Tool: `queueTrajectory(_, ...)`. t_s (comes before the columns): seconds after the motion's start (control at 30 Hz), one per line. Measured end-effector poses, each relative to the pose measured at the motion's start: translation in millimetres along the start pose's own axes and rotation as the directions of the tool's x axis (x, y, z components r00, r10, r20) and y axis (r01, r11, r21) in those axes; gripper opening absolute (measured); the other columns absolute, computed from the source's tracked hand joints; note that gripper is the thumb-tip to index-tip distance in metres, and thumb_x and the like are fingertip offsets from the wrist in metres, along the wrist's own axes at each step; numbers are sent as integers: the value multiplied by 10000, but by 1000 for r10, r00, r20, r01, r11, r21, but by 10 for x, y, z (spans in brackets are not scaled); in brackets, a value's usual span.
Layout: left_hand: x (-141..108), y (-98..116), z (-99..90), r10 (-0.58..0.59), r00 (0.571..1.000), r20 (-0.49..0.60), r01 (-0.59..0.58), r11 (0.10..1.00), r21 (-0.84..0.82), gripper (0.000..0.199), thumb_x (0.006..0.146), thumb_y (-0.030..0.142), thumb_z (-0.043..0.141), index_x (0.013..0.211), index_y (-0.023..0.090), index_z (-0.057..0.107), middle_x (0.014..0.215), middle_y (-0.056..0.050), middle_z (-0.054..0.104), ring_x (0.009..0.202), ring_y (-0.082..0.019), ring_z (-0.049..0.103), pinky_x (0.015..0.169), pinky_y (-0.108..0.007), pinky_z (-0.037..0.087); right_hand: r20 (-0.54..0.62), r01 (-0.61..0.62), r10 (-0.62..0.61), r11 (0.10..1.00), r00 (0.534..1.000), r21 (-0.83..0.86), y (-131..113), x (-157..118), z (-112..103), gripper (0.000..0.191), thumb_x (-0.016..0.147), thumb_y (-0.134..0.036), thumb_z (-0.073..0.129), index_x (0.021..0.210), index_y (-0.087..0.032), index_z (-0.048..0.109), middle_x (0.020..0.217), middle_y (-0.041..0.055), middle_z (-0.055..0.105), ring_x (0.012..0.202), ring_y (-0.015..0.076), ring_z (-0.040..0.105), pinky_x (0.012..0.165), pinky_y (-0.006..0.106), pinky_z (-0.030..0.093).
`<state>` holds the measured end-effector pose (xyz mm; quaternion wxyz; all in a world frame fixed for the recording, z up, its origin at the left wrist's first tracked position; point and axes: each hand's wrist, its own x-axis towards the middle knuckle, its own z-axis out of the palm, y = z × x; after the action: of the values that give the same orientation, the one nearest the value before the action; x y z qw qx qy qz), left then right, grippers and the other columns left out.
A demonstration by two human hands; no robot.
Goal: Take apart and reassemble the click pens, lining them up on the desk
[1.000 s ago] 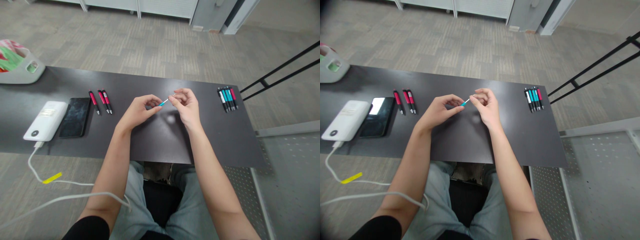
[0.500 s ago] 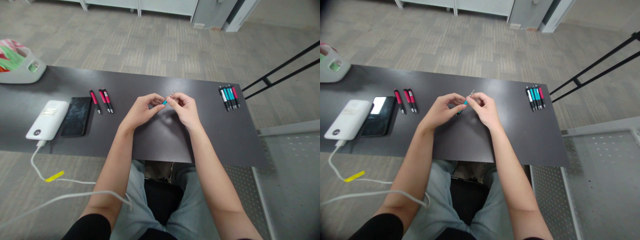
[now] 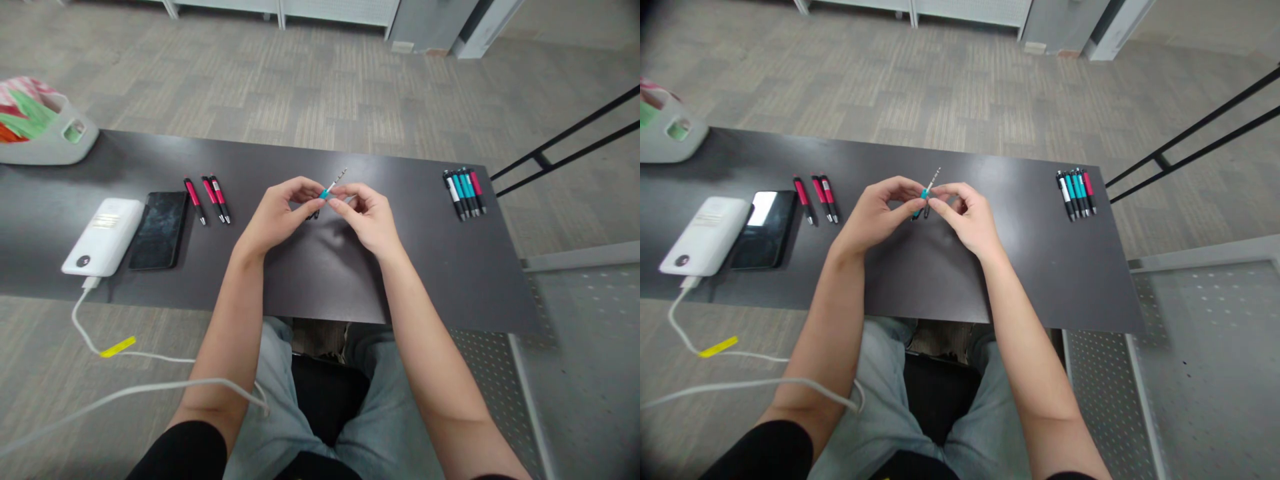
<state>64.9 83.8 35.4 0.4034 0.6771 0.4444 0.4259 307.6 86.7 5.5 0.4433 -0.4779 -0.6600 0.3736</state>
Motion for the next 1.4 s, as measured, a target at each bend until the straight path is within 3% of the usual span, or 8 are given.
queueTrajectory(0.13,-14,-71,-144,7,994,-105,-2,999,45,343,1049,559,1024,1150,262,885,1172,-84,955,1119,-291,902,1083,-424,748,152,66,-29,969,988,-239,-42,-79,-14,378,1141,-579,928,1423,-328,911,1402,103,880,884,274,776,941,494,729)
queueTrajectory(0.23,-34,-140,-253,21,987,-157,-10,997,73,281,1045,488,999,1161,258,887,1165,-80,952,1111,-282,898,1087,-414,746,269,126,-6,893,963,-432,-113,-141,21,560,1159,-462,899,1691,-308,819,1727,176,787,1278,413,874,1207,595,732)
queueTrajectory(0.37,-48,-180,-294,20,983,-180,-3,995,95,194,1044,408,951,1162,265,893,1154,-71,945,1102,-278,896,1092,-413,746,299,165,5,824,954,-541,-185,-154,95,736,1211,-413,789,1918,-275,642,2001,209,595,1742,525,684,1381,712,657)
queueTrajectory(0.67,-11,-173,-241,45,971,-236,-13,991,135,147,1056,326,922,1181,256,892,1140,-60,945,1089,-262,887,1077,-401,748,247,126,11,836,969,-534,-123,-114,135,413,1177,-398,793,1571,-276,772,1721,217,798,1529,477,789,1288,663,678)
queueTrajectory(0.83,-26,-152,-233,43,976,-211,-8,986,165,144,1060,274,882,1197,240,912,1158,-66,966,1093,-262,898,1089,-397,738,143,47,-8,962,990,-269,171,-54,113,546,989,-389,962,1456,-312,691,1462,142,881,968,332,845,1001,573,754)
queueTrajectory(0.9,-40,-140,-225,54,987,-152,-29,987,160,146,1071,300,882,1196,239,928,1178,-75,976,1095,-273,904,1088,-409,731,55,21,-14,992,998,-124,269,-15,111,566,986,-470,995,1428,-337,669,1371,113,885,884,297,830,890,533,754)
queueTrajectory(1.13,-52,-110,-193,42,999,7,-42,989,140,174,1056,329,900,1188,243,973,1142,-81,986,1078,-295,914,1056,-409,709,-296,118,-61,977,953,178,368,122,17,615,1074,-844,939,1332,-367,649,1119,43,833,1246,348,932,1038,513,776)
queueTrajectory(1.4,-45,-110,-149,63,996,57,-70,989,127,181,1054,335,901,1180,235,984,1135,-83,985,1045,-282,903,1038,-394,714,-356,216,-146,962,923,168,388,155,-30,638,1089,-865,940,1368,-368,655,1219,81,851,1392,373,914,1132,552,779)
